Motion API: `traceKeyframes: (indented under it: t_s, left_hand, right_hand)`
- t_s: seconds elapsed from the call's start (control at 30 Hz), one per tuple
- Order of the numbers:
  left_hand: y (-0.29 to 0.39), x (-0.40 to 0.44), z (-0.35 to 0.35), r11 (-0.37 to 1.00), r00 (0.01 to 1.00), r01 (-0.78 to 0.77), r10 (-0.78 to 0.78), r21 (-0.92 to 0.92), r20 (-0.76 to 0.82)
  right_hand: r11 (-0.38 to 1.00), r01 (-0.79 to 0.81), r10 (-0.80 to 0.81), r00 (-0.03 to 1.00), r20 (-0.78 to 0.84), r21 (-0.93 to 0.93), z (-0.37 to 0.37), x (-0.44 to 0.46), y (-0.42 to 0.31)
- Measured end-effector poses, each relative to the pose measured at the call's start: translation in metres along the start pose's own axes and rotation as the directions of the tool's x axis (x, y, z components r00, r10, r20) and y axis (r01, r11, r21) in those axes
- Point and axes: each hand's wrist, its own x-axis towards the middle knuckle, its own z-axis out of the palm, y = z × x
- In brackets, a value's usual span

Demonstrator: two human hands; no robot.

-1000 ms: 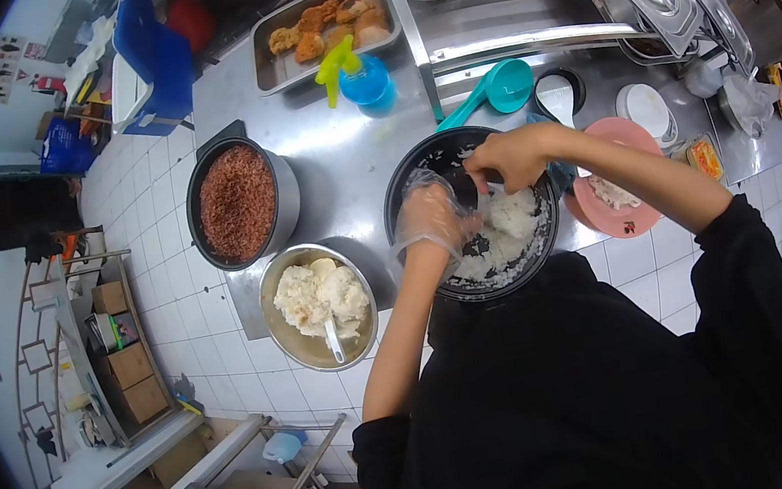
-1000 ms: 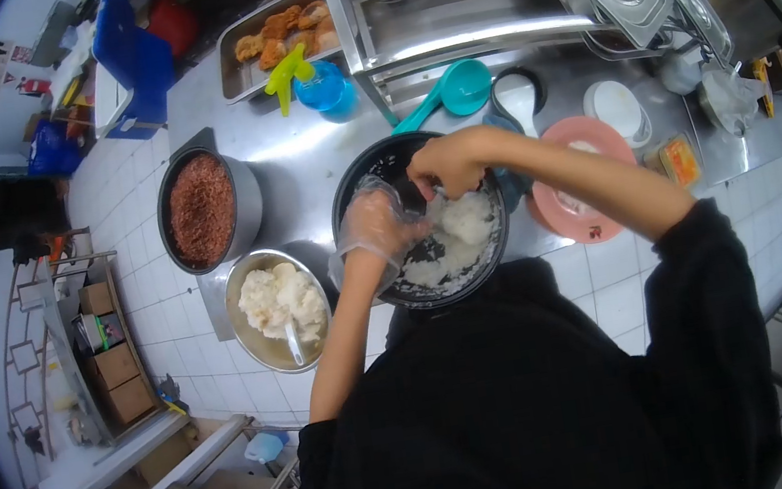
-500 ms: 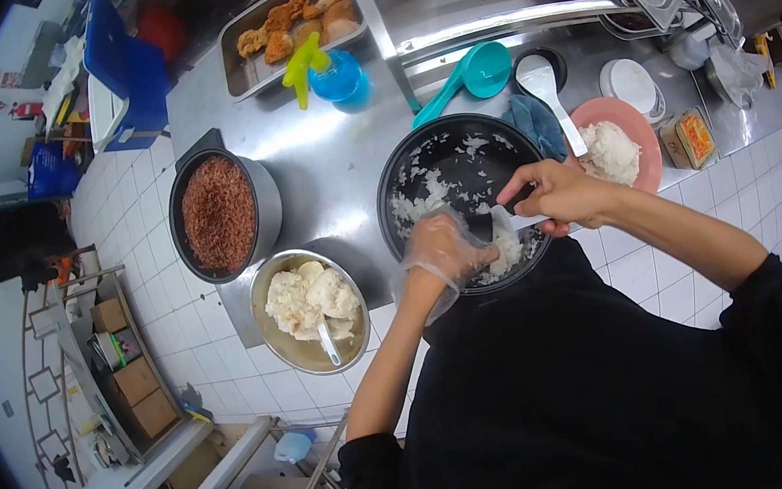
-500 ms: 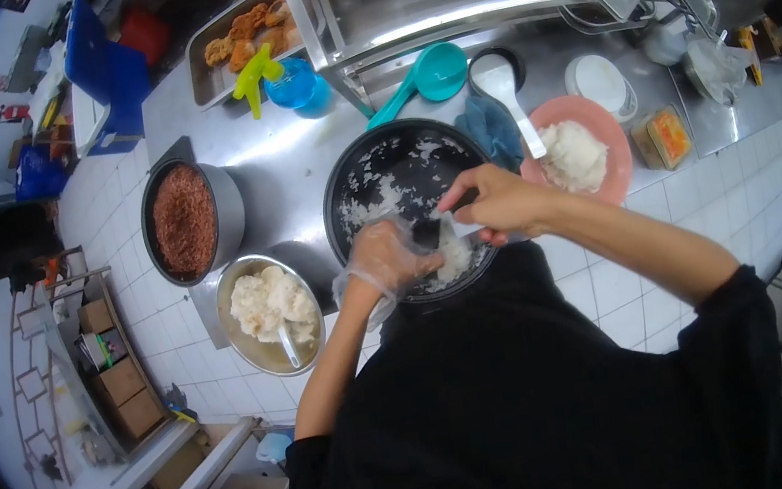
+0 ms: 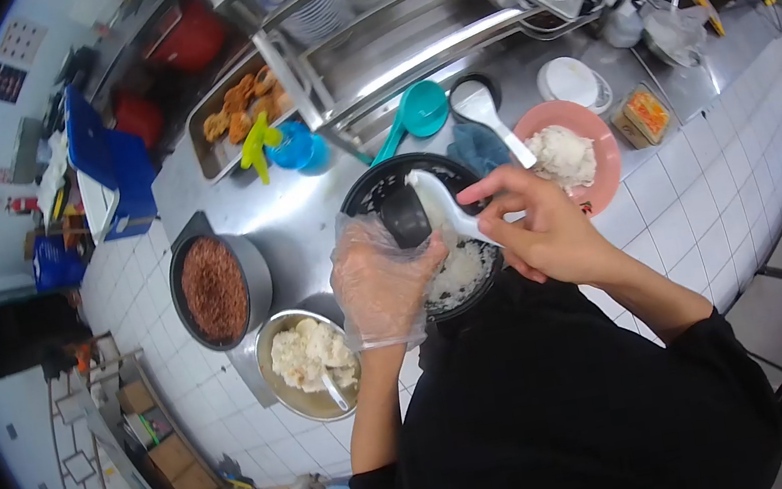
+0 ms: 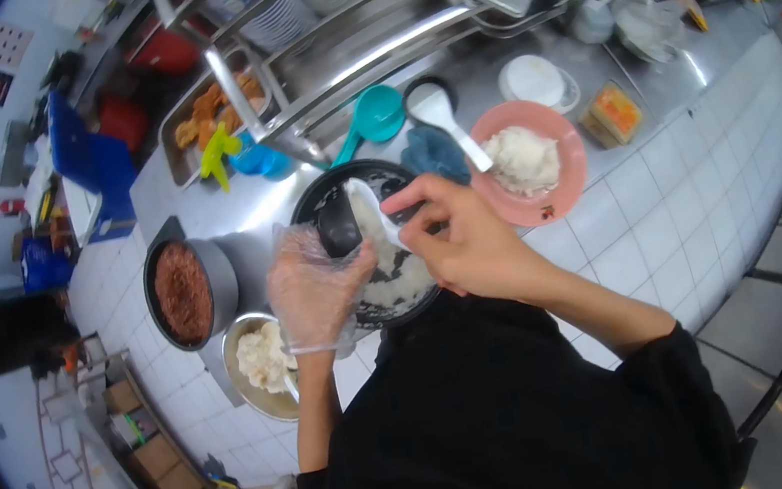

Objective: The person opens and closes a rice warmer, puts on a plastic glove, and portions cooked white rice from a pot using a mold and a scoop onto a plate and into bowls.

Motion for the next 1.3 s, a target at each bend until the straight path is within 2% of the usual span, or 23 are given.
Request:
traceKeyframes:
  t_s: [0.1, 0.13, 0.2, 0.23, 0.27, 0.3, 0.37, 0.47, 0.53, 0.57, 0.6, 0.67, 0.7, 0.77, 0.83, 0.87, 0.97, 1.0, 1.1, 1.13, 1.23, 1.27, 1.3]
  left_hand:
    - [0.037, 0.019, 0.022, 0.976, 0.978, -0.207, 0.208, -0.062, -0.004]
    - [0.049, 0.026, 0.038, 0.946, 0.95, -0.307, 0.311, -0.107, 0.021]
    - [0.071, 0.032, 0.083, 0.908, 0.908, -0.369, 0.398, -0.198, 0.134]
    - [0.064, 0.029, 0.131, 0.863, 0.872, -0.475, 0.488, -0.173, 0.038]
    - [0.076, 0.027, 0.154, 0.834, 0.848, -0.503, 0.527, -0.227, 0.055]
    - [0.086, 0.024, 0.17, 0.851, 0.85, -0.445, 0.499, -0.28, 0.167]
    - [0.085, 0.013, 0.21, 0.824, 0.81, -0.535, 0.563, -0.186, 0.164]
    - [0.082, -0.002, 0.239, 0.713, 0.708, -0.701, 0.697, -0.005, 0.113]
    - [0.087, -0.012, 0.255, 0.663, 0.684, -0.73, 0.712, 0.166, 0.16]
    - [0.089, -0.015, 0.262, 0.626, 0.671, -0.739, 0.718, 0.248, 0.185]
    - [0.09, -0.016, 0.267, 0.523, 0.612, -0.751, 0.78, 0.404, 0.128]
    - [0.089, -0.022, 0.282, 0.52, 0.622, -0.733, 0.773, 0.438, 0.124]
    - [0.086, -0.025, 0.29, 0.52, 0.63, -0.722, 0.767, 0.457, 0.123]
    - [0.089, -0.022, 0.283, 0.616, 0.695, -0.706, 0.699, 0.35, 0.17]
    - [0.097, -0.003, 0.257, 0.705, 0.726, -0.688, 0.664, 0.172, 0.179]
    - [0.09, 0.005, 0.255, 0.709, 0.719, -0.692, 0.694, 0.135, 0.044]
    - [0.1, 0.014, 0.221, 0.834, 0.837, -0.548, 0.547, -0.07, -0.023]
    - [0.104, 0.018, 0.208, 0.877, 0.882, -0.441, 0.463, -0.192, 0.089]
    - [0.104, 0.029, 0.173, 0.875, 0.906, -0.389, 0.419, -0.287, 0.05]
    - [0.092, 0.028, 0.179, 0.867, 0.897, -0.437, 0.401, -0.239, -0.187]
    - [0.072, 0.034, 0.088, 0.869, 0.962, -0.23, 0.271, -0.438, 0.032]
    - [0.058, 0.03, 0.063, 0.875, 0.979, -0.196, 0.201, -0.443, -0.037]
    - [0.033, 0.028, 0.055, 0.765, 0.994, -0.113, 0.079, -0.634, -0.082]
  right_hand:
    - [0.978, 0.147, -0.176, 0.964, -0.201, -0.149, -0.028, -0.032, -0.013]
    - [0.975, 0.139, -0.181, 0.95, -0.253, -0.174, -0.041, -0.04, -0.011]
    - [0.967, 0.116, -0.192, 0.917, -0.349, -0.227, -0.07, -0.052, -0.001]
    - [0.917, 0.164, -0.313, 0.861, -0.401, -0.363, -0.081, -0.05, 0.017]
    - [0.847, 0.196, -0.434, 0.793, -0.429, -0.495, -0.092, -0.044, 0.047]
    - [0.759, 0.21, -0.549, 0.715, -0.432, -0.617, -0.1, -0.041, 0.071]
    - [0.78, 0.038, -0.43, 0.758, -0.491, -0.624, -0.108, -0.047, 0.094]
    - [0.734, 0.158, -0.541, 0.724, -0.428, -0.661, -0.123, -0.048, 0.145]
    - [0.946, 0.005, -0.201, 0.793, -0.574, -0.325, -0.127, -0.058, 0.149]
    - [0.987, -0.084, -0.014, 0.803, -0.596, -0.136, -0.129, -0.061, 0.149]
    - [0.979, -0.098, -0.029, 0.804, -0.594, -0.18, -0.138, -0.063, 0.152]
    - [0.957, -0.123, -0.056, 0.813, -0.58, -0.264, -0.167, -0.067, 0.169]
    - [0.894, -0.014, -0.275, 0.771, -0.575, -0.447, -0.187, -0.064, 0.191]
    - [0.897, 0.046, -0.321, 0.752, -0.576, -0.44, -0.194, -0.064, 0.178]
    - [0.743, -0.139, -0.368, 0.732, -0.574, -0.654, -0.208, -0.069, 0.165]
    - [0.73, -0.161, -0.37, 0.724, -0.582, -0.664, -0.218, -0.072, 0.159]
    - [0.753, -0.147, -0.378, 0.702, -0.604, -0.641, -0.229, -0.078, 0.134]
    - [0.743, -0.144, -0.383, 0.709, -0.592, -0.653, -0.228, -0.077, 0.126]
    - [0.759, -0.08, -0.353, 0.783, -0.511, -0.647, -0.237, -0.063, 0.125]
    - [0.69, -0.119, -0.342, 0.815, -0.467, -0.714, -0.242, -0.059, 0.123]
    - [0.769, 0.029, -0.394, 0.808, -0.437, -0.639, -0.211, -0.044, 0.089]
    - [0.834, 0.053, -0.338, 0.836, -0.432, -0.549, -0.189, -0.041, 0.066]
    - [0.841, 0.052, -0.284, 0.889, -0.358, -0.538, -0.169, -0.036, 0.046]
